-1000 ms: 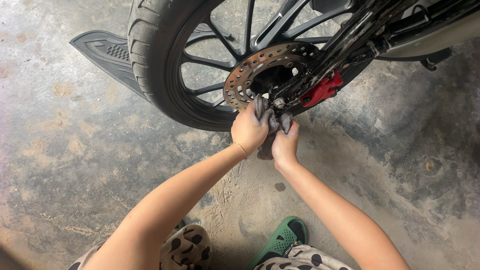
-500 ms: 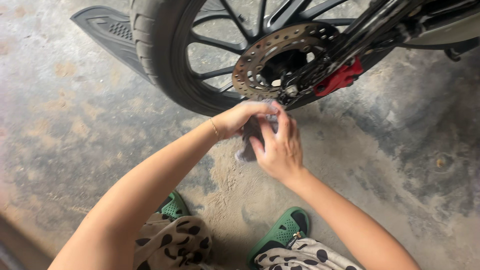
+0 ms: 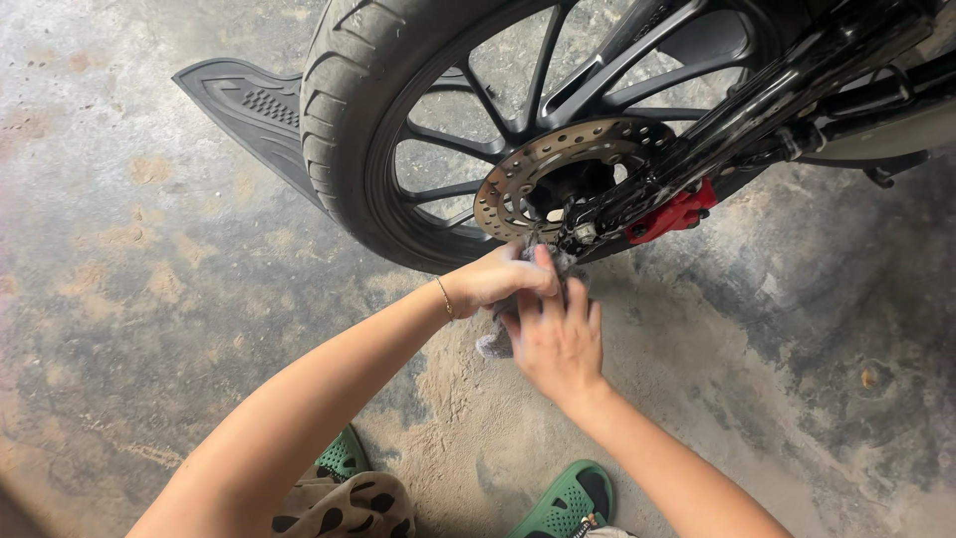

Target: The person scrubs the seat, body panels, and front wheel of a motorcycle with a soapy cloth. They then rinse the motorcycle by pouring water from a red scoop over the seat and body.

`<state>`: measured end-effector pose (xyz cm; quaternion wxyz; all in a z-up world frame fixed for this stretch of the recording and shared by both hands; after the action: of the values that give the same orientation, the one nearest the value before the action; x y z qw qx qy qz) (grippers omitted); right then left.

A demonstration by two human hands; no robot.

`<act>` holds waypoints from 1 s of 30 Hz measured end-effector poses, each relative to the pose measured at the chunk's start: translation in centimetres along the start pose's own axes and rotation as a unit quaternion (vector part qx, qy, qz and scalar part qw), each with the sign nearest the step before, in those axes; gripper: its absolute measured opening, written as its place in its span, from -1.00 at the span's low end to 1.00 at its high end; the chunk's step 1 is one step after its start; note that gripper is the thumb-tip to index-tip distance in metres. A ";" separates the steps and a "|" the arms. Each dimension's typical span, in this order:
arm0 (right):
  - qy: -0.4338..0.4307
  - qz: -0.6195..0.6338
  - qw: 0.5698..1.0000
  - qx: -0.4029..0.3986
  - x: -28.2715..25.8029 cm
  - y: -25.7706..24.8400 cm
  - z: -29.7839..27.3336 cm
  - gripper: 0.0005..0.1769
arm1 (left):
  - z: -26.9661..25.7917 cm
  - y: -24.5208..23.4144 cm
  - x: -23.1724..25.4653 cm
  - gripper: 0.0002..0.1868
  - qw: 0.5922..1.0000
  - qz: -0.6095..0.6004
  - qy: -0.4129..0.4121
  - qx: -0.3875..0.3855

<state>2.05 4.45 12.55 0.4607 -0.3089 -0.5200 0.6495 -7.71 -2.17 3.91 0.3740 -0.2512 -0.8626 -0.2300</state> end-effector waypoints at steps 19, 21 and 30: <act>-0.052 -0.022 0.998 0.039 0.0 -0.9 0.2 -0.51 | 1.0 -0.9 0.3 -0.61 0.992 0.026 0.074 0.097; -0.052 -0.016 0.998 0.044 0.1 -1.2 0.3 -0.48 | 1.1 -0.9 0.3 -0.64 0.994 0.011 0.073 0.081; -0.035 0.029 0.999 0.016 0.1 -0.5 0.0 -0.45 | 1.3 -0.7 0.4 -0.68 0.994 0.068 0.080 0.010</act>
<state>2.13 4.58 13.02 0.4285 -0.2935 -0.5162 0.6810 -9.05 -1.78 3.26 0.4591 -0.2862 -0.8131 -0.2149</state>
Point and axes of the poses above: each hand's wrist, its own z-axis towards the middle knuckle, its own y-axis out of the palm, x = y × z, the point moved 6 cm from there along z, towards the middle knuckle, and after that the axes turned 8 degrees about -y, right-handed, at the moved point
